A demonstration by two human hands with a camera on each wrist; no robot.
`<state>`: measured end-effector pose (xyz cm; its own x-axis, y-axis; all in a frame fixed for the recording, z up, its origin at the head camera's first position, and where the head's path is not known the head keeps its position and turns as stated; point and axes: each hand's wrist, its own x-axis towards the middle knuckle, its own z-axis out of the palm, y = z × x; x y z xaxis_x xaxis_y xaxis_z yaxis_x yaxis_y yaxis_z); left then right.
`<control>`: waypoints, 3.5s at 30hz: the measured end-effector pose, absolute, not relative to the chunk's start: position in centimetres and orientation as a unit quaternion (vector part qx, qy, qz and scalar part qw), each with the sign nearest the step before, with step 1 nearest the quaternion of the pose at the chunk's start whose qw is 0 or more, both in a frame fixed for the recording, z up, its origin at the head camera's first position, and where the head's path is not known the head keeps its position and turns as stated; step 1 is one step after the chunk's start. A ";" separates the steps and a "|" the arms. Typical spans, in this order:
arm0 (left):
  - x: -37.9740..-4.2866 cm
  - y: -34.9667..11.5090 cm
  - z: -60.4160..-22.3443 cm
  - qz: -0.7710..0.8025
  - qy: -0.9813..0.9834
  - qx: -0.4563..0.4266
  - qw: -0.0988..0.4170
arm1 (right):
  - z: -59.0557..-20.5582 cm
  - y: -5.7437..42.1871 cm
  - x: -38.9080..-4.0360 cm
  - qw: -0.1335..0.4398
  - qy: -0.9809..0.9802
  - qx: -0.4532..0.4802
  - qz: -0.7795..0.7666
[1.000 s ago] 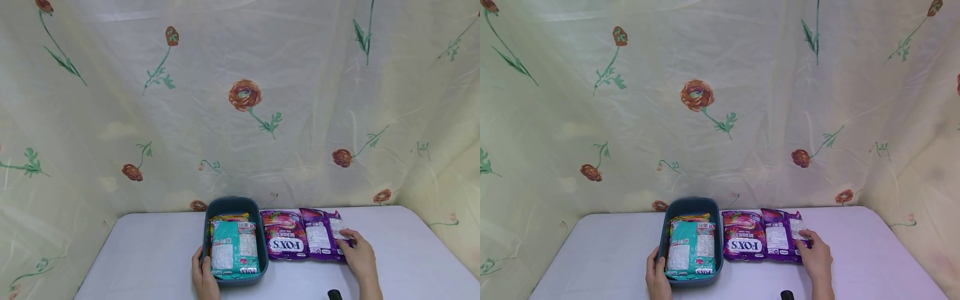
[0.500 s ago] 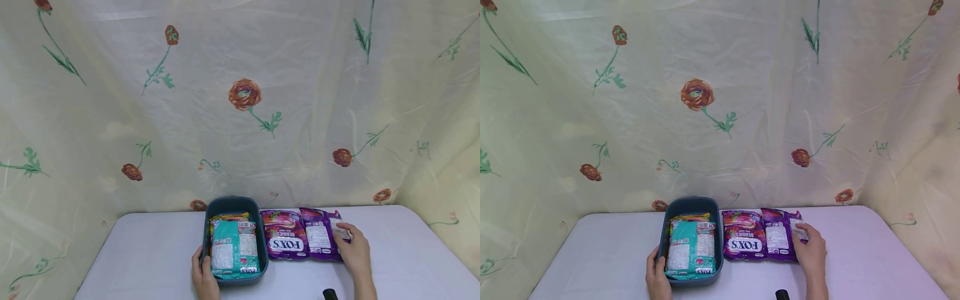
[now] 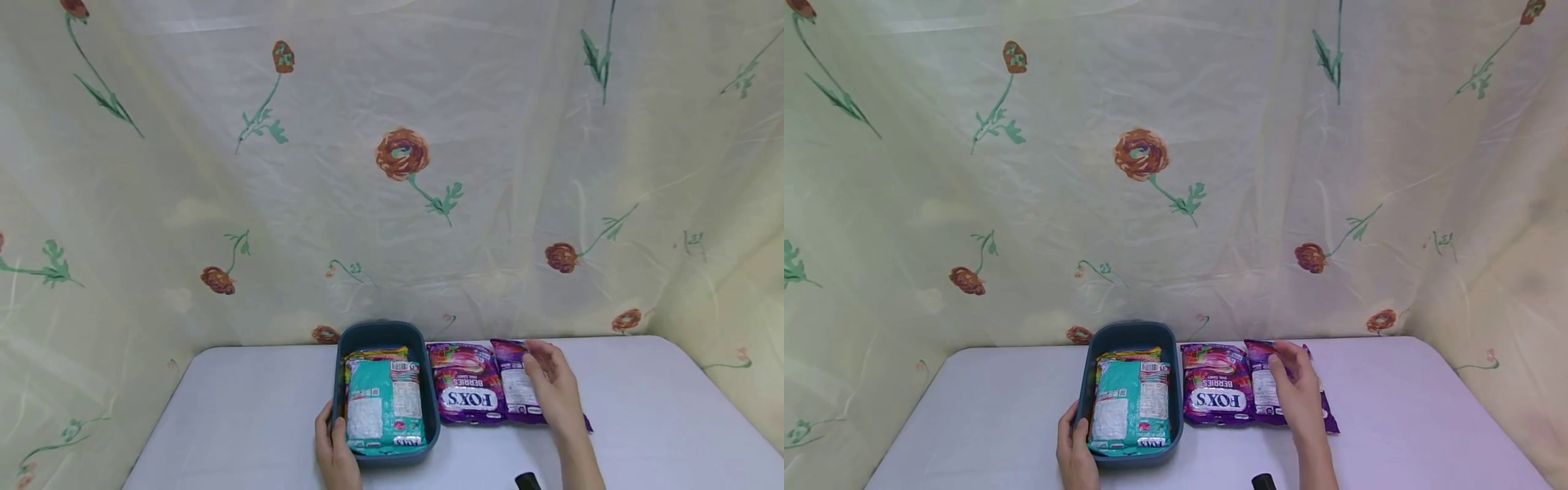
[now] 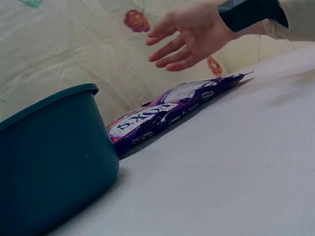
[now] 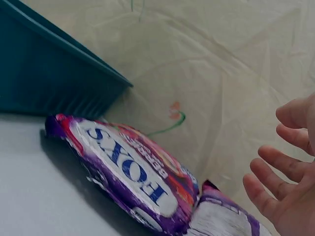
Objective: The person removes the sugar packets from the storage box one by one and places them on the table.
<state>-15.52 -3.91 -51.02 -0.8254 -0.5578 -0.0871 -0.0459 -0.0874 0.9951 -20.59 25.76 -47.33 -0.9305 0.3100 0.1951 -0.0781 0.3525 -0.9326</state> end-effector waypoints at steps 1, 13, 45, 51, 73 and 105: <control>-15.5 -3.9 -51.0 -0.699 -0.651 0.233 0.182 | -47.2 25.5 -20.6 0.161 -0.795 -0.061 0.581; -15.4 -4.0 -50.7 -0.698 -0.651 0.236 0.180 | -46.2 22.4 -20.4 0.069 -0.792 0.002 0.606; -15.4 -4.1 -50.6 -0.696 -0.652 0.235 0.187 | -43.2 14.6 -18.4 -0.147 -0.706 0.091 0.687; -15.4 -4.0 -50.7 -0.698 -0.651 0.233 0.186 | -42.9 12.0 -17.7 -0.164 -0.732 0.049 0.659; -15.3 -3.8 -50.8 -0.700 -0.648 0.230 0.192 | -43.7 10.2 -17.8 -0.149 -0.744 0.007 0.652; -15.3 -3.9 -50.6 -0.693 -0.656 0.231 0.190 | -45.1 10.0 -18.0 -0.105 -0.802 0.159 0.566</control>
